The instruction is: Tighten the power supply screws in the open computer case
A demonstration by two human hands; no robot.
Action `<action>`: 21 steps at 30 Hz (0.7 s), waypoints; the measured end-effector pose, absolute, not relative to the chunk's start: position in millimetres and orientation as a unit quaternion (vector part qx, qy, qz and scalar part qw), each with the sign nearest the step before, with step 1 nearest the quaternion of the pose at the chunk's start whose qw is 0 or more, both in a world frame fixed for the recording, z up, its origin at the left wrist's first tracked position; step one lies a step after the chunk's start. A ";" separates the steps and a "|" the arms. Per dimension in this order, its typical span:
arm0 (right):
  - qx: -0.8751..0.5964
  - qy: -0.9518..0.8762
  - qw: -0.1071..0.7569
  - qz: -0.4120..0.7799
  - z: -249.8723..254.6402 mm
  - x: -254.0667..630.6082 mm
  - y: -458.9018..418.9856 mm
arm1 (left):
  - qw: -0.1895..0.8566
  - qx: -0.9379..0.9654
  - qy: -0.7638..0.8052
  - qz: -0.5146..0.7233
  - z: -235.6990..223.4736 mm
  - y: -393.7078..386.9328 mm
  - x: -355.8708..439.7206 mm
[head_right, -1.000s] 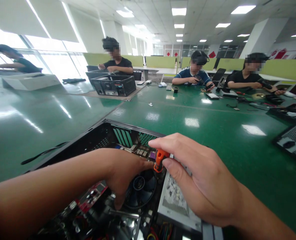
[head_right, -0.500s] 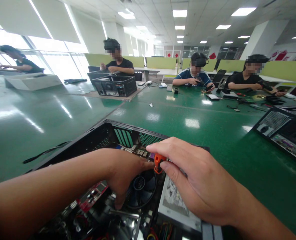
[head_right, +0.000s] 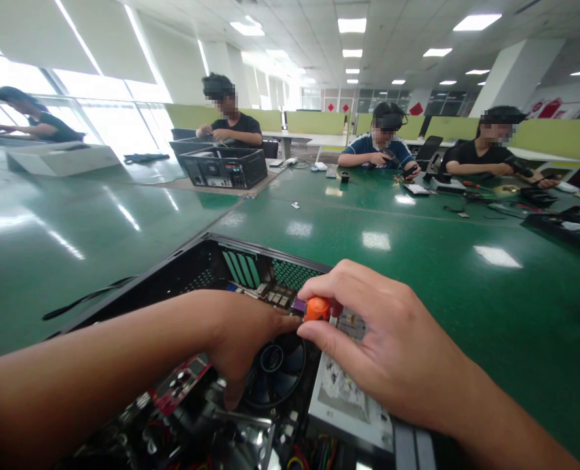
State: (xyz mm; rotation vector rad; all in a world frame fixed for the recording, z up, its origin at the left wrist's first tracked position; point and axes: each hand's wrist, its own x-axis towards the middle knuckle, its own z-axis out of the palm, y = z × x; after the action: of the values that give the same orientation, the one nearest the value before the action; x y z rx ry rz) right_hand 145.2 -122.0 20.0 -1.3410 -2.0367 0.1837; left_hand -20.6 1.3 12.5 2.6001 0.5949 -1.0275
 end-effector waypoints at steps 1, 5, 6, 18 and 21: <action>-0.516 -0.783 0.339 0.072 20.3 145.2 -122.7 | 0.139 0.902 0.206 -0.354 12.7 1.1 -20.6; -0.512 -0.789 0.333 0.069 20.7 145.2 -123.3 | 0.141 0.905 0.202 -0.348 13.6 0.6 -20.8; -0.514 -0.788 0.332 0.065 20.6 145.1 -123.0 | 0.145 0.906 0.198 -0.345 14.1 0.5 -20.9; -0.475 -0.796 0.372 0.036 16.0 147.1 -121.2 | 0.174 0.914 0.188 -0.316 10.1 1.8 -19.2; -0.463 -0.800 0.381 0.027 13.1 148.3 -121.8 | 0.167 0.913 0.186 -0.321 14.8 2.1 -18.2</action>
State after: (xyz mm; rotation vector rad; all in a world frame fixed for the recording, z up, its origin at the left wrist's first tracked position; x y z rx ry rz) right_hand 148.3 -121.8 13.1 -1.1807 -2.0413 0.0687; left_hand -18.2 2.1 14.8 2.5991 0.5297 -0.9142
